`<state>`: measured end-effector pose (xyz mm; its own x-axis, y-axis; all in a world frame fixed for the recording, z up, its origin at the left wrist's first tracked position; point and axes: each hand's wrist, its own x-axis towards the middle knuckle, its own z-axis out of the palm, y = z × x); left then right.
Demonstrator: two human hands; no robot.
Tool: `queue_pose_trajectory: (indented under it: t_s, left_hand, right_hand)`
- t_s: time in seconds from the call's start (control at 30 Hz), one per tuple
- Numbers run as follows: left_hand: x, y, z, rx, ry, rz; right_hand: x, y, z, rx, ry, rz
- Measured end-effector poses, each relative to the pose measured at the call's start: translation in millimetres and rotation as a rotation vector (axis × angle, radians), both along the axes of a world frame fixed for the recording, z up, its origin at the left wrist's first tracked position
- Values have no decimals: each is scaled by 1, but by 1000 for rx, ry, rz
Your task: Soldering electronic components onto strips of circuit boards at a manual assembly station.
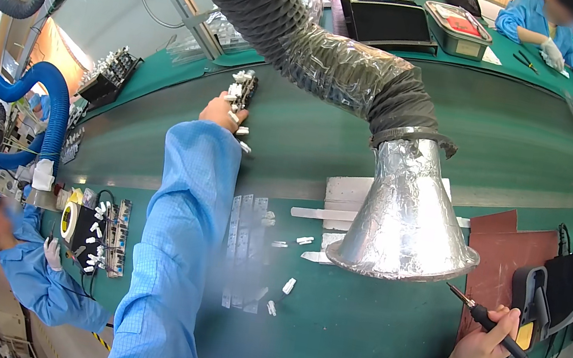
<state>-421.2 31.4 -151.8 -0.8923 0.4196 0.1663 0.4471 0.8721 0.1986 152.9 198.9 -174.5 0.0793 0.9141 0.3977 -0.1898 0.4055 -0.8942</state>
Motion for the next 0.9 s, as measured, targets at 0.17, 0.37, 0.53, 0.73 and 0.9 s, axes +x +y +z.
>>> queue_pose_trajectory:
  t_s: [0.17,0.37,0.53,0.73,0.9]
  left_hand:
    - [-43,-35,-5,174,-78,104]
    - [29,-103,55,745,-508,-299]
    - [191,-158,104,758,-592,-609]
    - [313,-177,102,396,-614,-988]
    - [389,-102,95,86,-415,-985]
  right_hand:
    - [-2,0,1,2,-4,-32]
    - [-2,-3,5,-107,10,-29]
    - [-4,-3,11,-75,54,28]
    - [-16,-9,26,-3,7,-5]
    - [-15,-12,28,2,8,17]
